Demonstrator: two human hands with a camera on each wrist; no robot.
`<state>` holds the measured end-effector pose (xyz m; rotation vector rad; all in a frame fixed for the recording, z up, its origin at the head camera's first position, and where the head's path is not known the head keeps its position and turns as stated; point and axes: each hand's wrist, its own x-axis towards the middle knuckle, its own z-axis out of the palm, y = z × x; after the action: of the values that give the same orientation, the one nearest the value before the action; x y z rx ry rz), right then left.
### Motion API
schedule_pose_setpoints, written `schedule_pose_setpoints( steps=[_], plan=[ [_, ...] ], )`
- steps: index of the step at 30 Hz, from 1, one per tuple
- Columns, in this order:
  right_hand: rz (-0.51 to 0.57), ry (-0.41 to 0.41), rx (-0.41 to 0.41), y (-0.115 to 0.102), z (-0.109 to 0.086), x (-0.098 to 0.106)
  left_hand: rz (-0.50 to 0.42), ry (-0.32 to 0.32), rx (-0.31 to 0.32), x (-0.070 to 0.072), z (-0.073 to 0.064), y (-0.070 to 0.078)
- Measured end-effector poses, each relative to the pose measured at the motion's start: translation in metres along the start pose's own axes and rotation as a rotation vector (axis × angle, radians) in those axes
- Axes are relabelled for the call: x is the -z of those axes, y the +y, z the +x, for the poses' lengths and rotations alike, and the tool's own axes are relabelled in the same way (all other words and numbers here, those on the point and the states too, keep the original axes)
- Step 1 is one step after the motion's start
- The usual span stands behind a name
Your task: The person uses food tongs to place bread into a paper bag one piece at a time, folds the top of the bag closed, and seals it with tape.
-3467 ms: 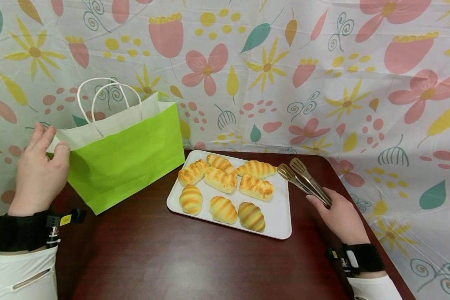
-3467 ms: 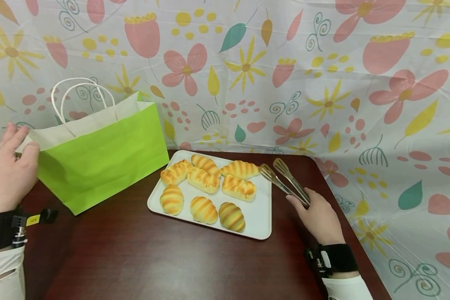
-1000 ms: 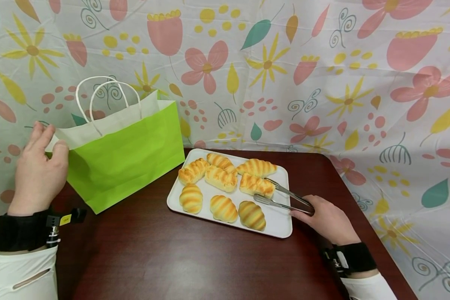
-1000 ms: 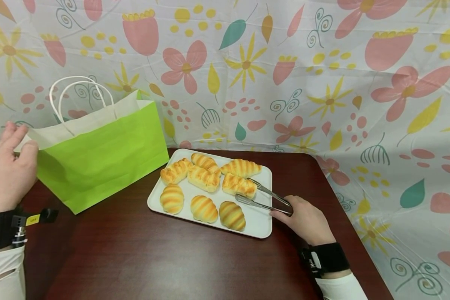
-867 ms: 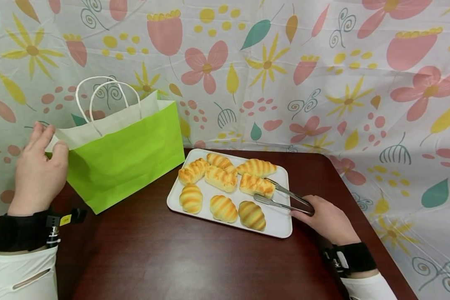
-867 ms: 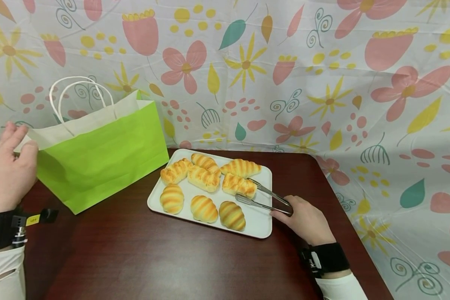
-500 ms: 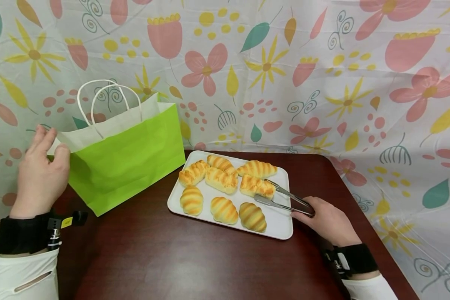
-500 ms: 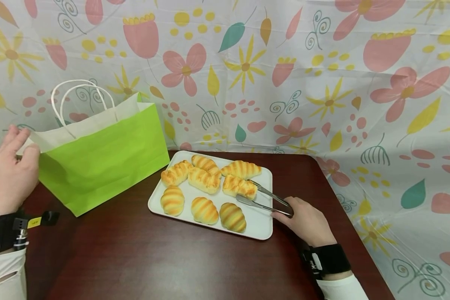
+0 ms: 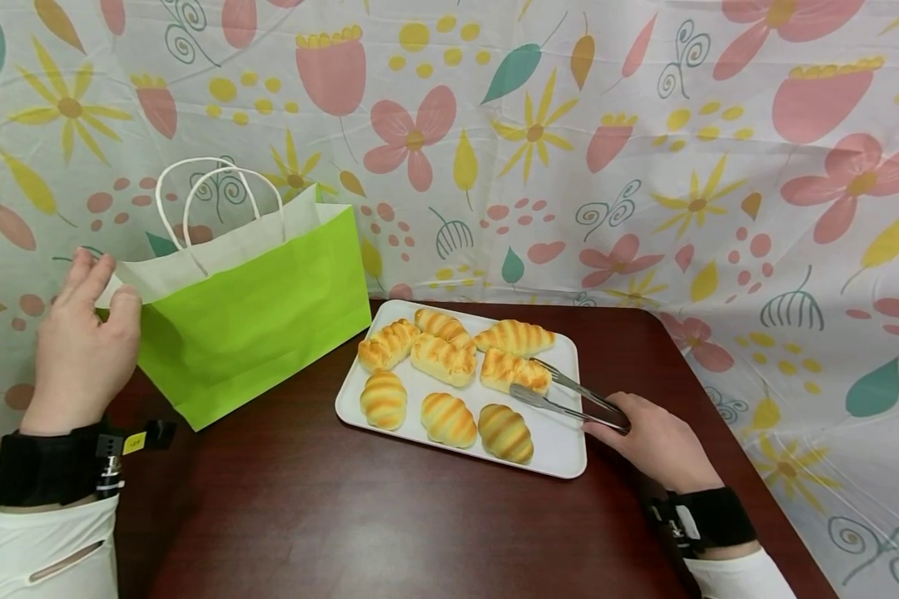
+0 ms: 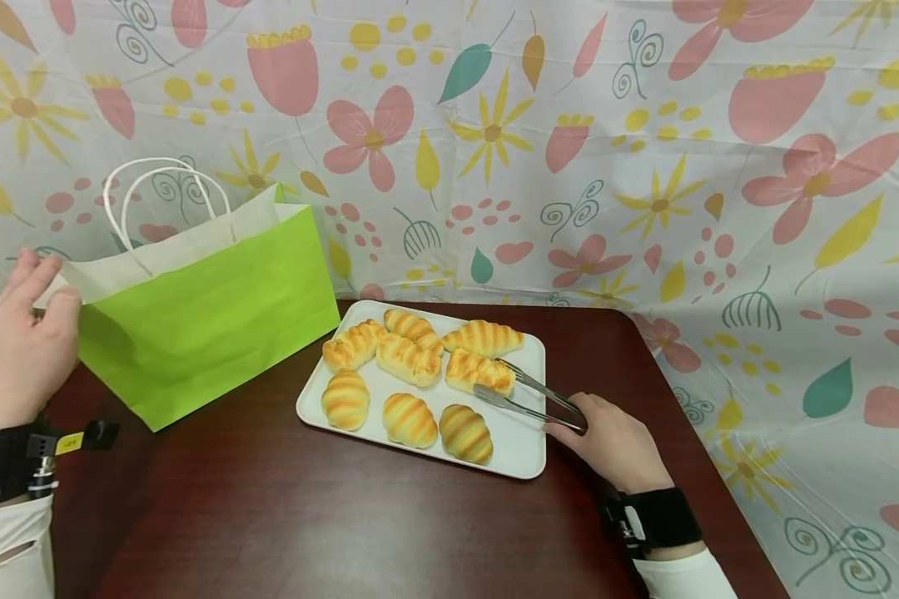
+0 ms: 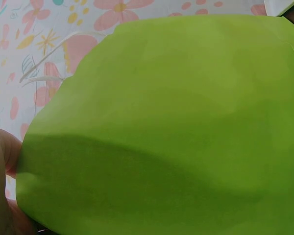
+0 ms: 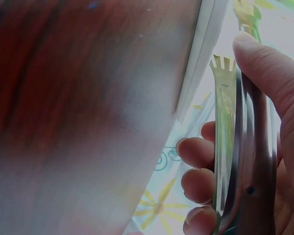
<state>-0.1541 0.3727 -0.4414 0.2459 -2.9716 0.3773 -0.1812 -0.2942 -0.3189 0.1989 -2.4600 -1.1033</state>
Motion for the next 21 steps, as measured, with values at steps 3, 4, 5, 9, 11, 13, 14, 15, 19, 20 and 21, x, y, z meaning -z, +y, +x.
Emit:
schedule_pose_setpoints(
  steps=[3,4,5,9,11,13,14,15,19,20,21],
  plan=[
    [0.003,0.002,0.005,0.0,-0.0004,-0.0003,0.002,-0.002,0.002,0.0002,0.0,0.0004],
    [0.003,0.004,0.007,-0.0001,-0.0005,-0.0004,0.002,-0.003,0.003,0.0003,-0.0001,0.0006],
    [0.002,0.006,0.009,-0.0001,-0.0006,-0.0004,0.002,-0.004,0.003,0.0003,-0.0001,0.0008],
    [0.0,0.011,0.013,-0.0004,-0.0006,-0.0002,0.002,-0.005,0.01,0.0004,-0.0005,0.0015],
    [-0.002,0.013,0.013,-0.0006,-0.0004,-0.0001,0.002,-0.005,0.013,0.0006,-0.0006,0.0018],
    [-0.002,0.015,0.013,-0.0008,-0.0003,0.0001,0.004,-0.005,0.018,0.0008,-0.0006,0.0022],
    [-0.003,0.016,0.013,-0.0008,-0.0002,0.0002,0.005,-0.006,0.02,0.0008,-0.0006,0.0023],
    [-0.004,0.017,0.015,-0.001,-0.0003,0.0003,0.006,-0.006,0.02,0.0008,-0.0005,0.0023],
    [-0.002,0.018,0.017,-0.0013,-0.0005,0.0012,0.004,-0.009,0.023,0.0007,-0.0005,0.0027],
    [-0.001,0.016,0.018,-0.0013,-0.0005,0.0013,0.003,-0.01,0.023,0.0007,-0.0005,0.0028],
    [0.0,0.016,0.018,-0.0012,-0.0004,0.0015,0.002,-0.011,0.023,0.0009,-0.0004,0.0028]
  ],
)
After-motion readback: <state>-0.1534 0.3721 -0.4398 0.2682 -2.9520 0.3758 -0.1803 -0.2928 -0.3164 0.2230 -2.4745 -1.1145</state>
